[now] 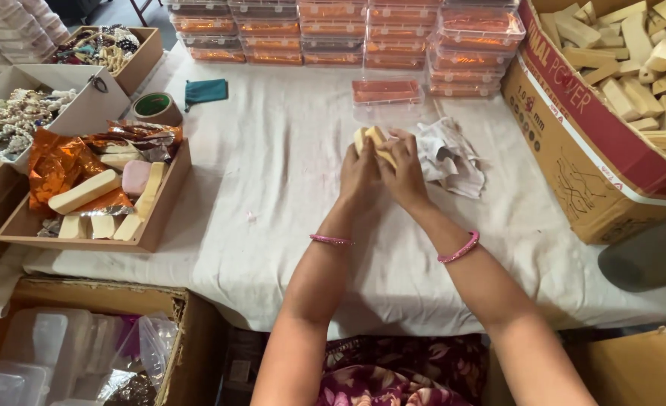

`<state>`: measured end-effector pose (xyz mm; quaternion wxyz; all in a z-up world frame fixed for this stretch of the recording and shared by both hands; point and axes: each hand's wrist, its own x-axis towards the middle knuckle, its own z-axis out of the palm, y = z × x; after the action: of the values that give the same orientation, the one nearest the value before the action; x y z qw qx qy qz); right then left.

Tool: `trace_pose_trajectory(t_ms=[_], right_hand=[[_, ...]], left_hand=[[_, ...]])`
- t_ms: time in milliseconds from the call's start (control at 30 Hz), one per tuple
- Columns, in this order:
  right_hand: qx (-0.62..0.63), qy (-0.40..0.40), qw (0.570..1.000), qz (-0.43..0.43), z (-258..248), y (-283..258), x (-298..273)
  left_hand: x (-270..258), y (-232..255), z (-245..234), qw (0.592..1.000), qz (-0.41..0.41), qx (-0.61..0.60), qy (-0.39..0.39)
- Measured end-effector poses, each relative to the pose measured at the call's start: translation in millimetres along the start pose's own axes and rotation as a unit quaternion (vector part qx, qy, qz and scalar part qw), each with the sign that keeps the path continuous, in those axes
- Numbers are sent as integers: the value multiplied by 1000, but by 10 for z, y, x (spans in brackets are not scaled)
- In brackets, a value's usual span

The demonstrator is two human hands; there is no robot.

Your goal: Wrapping small wooden or soap blocks in foil and placing them into containers.

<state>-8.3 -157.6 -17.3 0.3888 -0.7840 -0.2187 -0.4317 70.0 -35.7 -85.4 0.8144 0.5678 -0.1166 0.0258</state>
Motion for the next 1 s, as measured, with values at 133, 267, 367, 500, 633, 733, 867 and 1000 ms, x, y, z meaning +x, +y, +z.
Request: trace_pose_trajectory(t_ms=[133,267,367,500,633,733,867,1000], right_hand=[[-20,-97,990,101,-94,59,-19],[-255,-112,960,-9,-481,-31,214],[-560,73,814,-138,-694,135,249],[-297,-215,918,153,-493,947,-29],[-110,-63,991,-37,-351,218,82],[-98,-97,974,-177,-315,-355,142],[-227,-48,936,-264,-424,-775,371],[-178,-5,952,-248,-430,-18,227]], left_hand=[[8,197,-98,991,-18,-24,133],[235,-9,-221,981,3,-104,167],[-51,400,-42,980,8,-137,141],[-118,441,-6,983,-24,-132,123],[-344,834,125,978,-135,-145,63],[-230,554,37,970,-141,-197,0],[-433,981,221,972,-171,-156,-33],[-182,237,39,968,-74,62,-230]])
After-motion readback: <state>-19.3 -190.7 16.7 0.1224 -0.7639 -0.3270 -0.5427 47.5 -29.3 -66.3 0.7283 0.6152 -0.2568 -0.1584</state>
